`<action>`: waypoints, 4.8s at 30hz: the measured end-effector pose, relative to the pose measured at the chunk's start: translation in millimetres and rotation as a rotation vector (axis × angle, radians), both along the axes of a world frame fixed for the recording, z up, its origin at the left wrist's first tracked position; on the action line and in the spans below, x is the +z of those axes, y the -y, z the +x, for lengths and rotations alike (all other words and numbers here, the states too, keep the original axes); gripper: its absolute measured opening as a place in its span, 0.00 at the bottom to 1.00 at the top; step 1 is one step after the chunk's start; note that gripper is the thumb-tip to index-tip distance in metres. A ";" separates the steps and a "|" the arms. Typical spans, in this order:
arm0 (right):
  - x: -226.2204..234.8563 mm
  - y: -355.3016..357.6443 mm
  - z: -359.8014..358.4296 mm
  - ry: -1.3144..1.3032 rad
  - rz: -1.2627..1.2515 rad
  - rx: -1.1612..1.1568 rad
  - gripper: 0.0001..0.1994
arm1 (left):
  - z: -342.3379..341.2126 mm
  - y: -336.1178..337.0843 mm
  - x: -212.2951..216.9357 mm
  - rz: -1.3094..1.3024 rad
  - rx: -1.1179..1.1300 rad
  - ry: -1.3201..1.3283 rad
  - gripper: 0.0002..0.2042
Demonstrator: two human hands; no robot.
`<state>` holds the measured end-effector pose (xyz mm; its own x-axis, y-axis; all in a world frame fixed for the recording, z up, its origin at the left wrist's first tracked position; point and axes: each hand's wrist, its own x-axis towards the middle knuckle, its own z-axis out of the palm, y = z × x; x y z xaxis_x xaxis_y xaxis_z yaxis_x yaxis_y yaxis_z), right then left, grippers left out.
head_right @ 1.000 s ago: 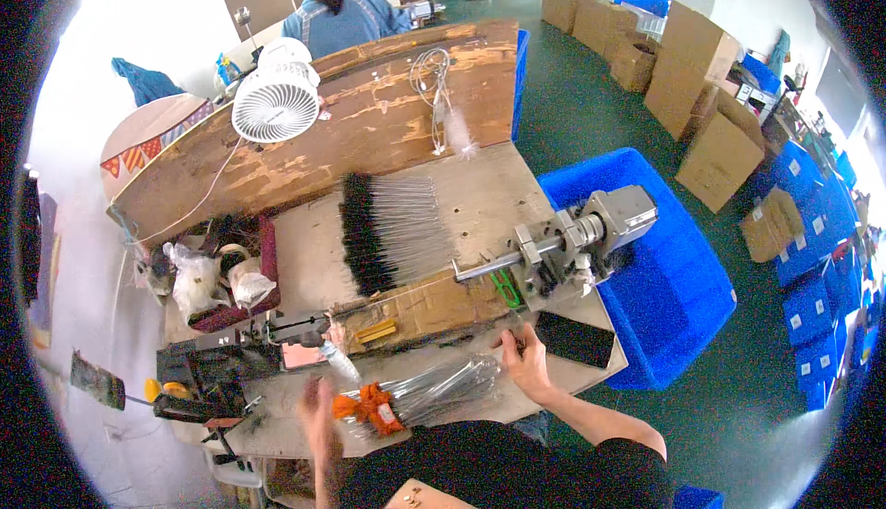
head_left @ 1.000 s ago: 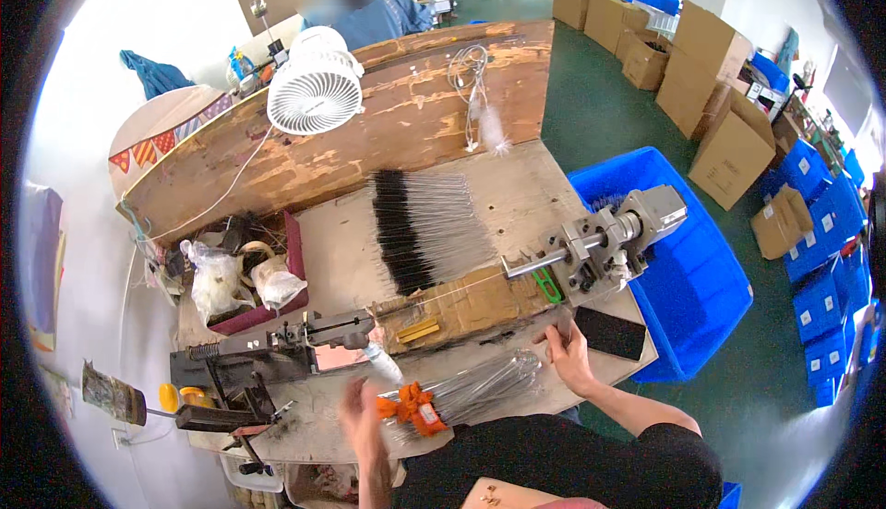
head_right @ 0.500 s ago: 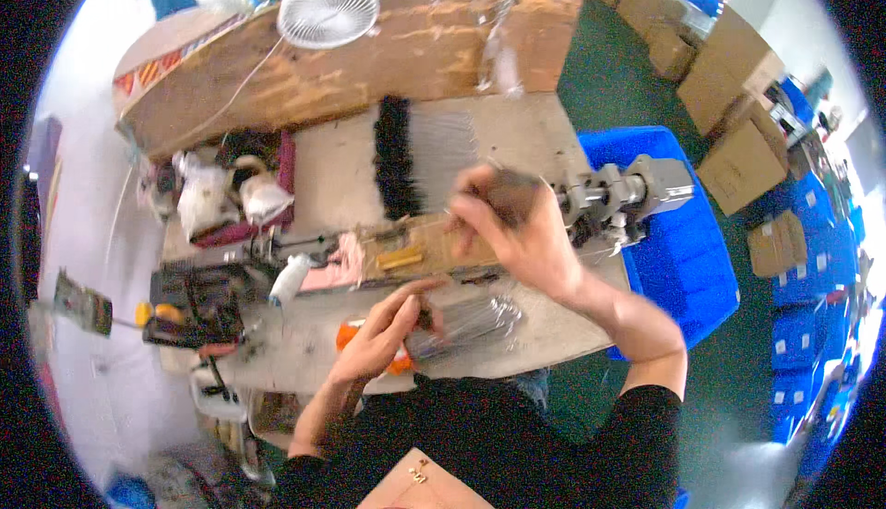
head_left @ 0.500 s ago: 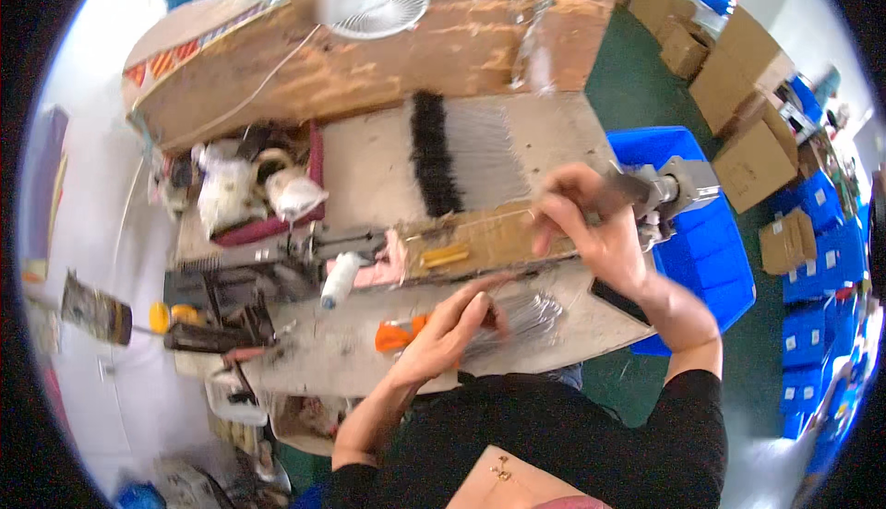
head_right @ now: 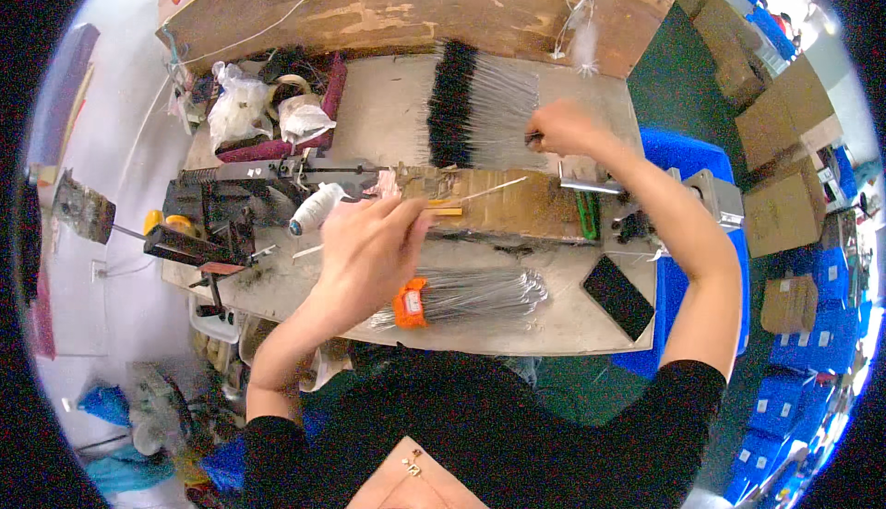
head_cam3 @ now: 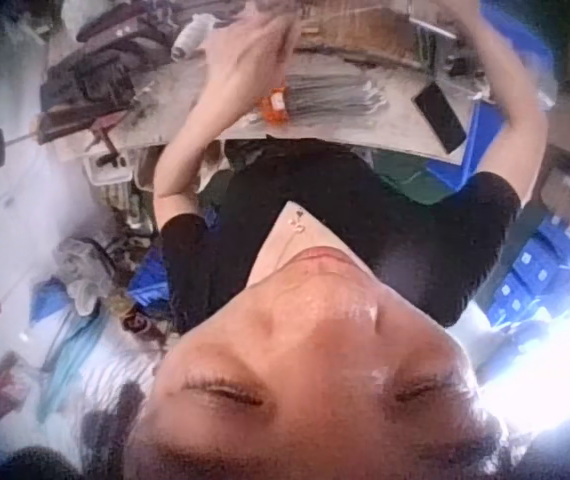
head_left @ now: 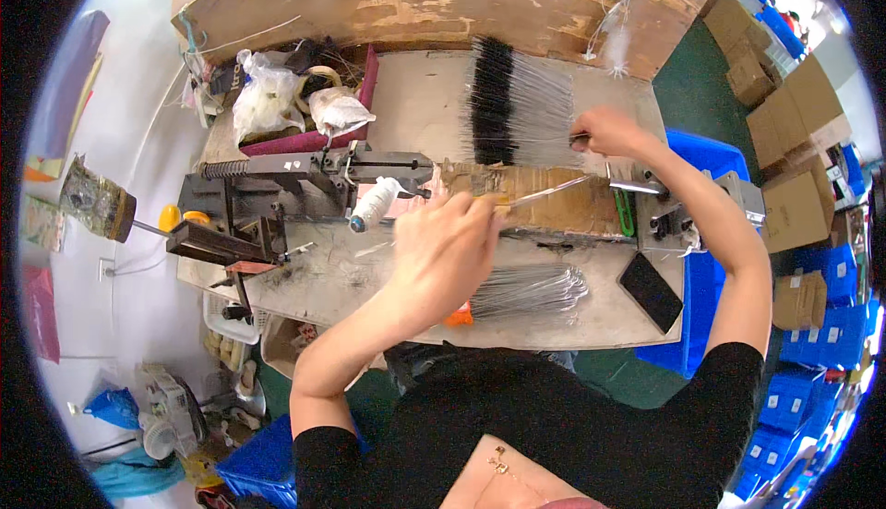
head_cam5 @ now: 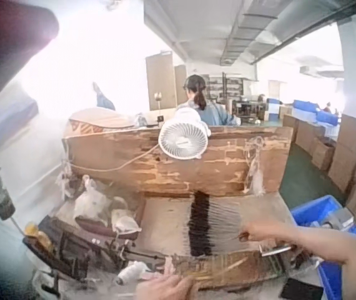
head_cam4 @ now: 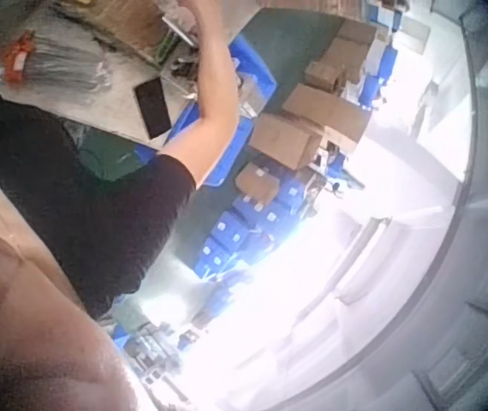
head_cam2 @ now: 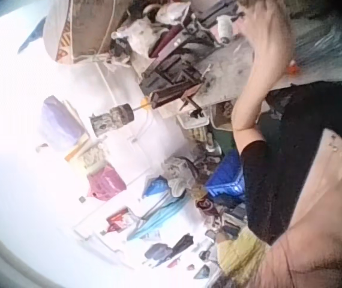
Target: The person measures metal rods with a ruler, then assembles brush components by hand using a manual jig.
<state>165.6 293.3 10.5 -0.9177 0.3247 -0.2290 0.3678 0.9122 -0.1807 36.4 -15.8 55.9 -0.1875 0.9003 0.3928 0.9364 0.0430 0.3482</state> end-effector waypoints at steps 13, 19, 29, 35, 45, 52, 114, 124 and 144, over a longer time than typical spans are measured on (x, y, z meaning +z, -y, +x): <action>33.4 77.5 47.8 -0.509 -0.155 0.028 0.17 | -44.5 -74.8 6.9 -0.412 -0.109 0.173 0.16; 46.3 63.3 47.5 -0.804 -0.134 -0.300 0.23 | -24.0 -106.3 -9.8 -0.392 -0.135 0.088 0.15; 18.9 145.3 -41.1 -0.680 -0.134 0.269 0.20 | -67.4 -16.7 -3.2 -0.003 -0.028 -0.002 0.05; -6.0 143.0 -75.4 -0.735 -0.298 0.272 0.21 | -30.1 63.5 6.5 -0.109 -0.052 1.251 0.12; -2.2 137.9 -89.3 -0.544 -0.723 0.017 0.13 | -64.6 49.6 -102.6 0.258 -0.109 2.492 0.25; 1.8 141.3 -92.3 -0.508 -0.571 0.048 0.15 | -30.5 2.1 -100.4 0.054 -0.108 2.307 0.06; 10.2 102.4 -45.2 -0.472 -0.781 -0.077 0.11 | -17.9 -31.3 -58.9 0.059 0.050 2.087 0.29; 14.3 151.7 -29.7 -0.719 -0.263 0.062 0.14 | -33.3 -18.0 -56.9 0.181 -0.052 2.374 0.30; 22.1 126.1 -20.5 -0.669 -0.368 -0.051 0.12 | -31.3 -18.5 -57.4 0.171 -0.081 2.295 0.26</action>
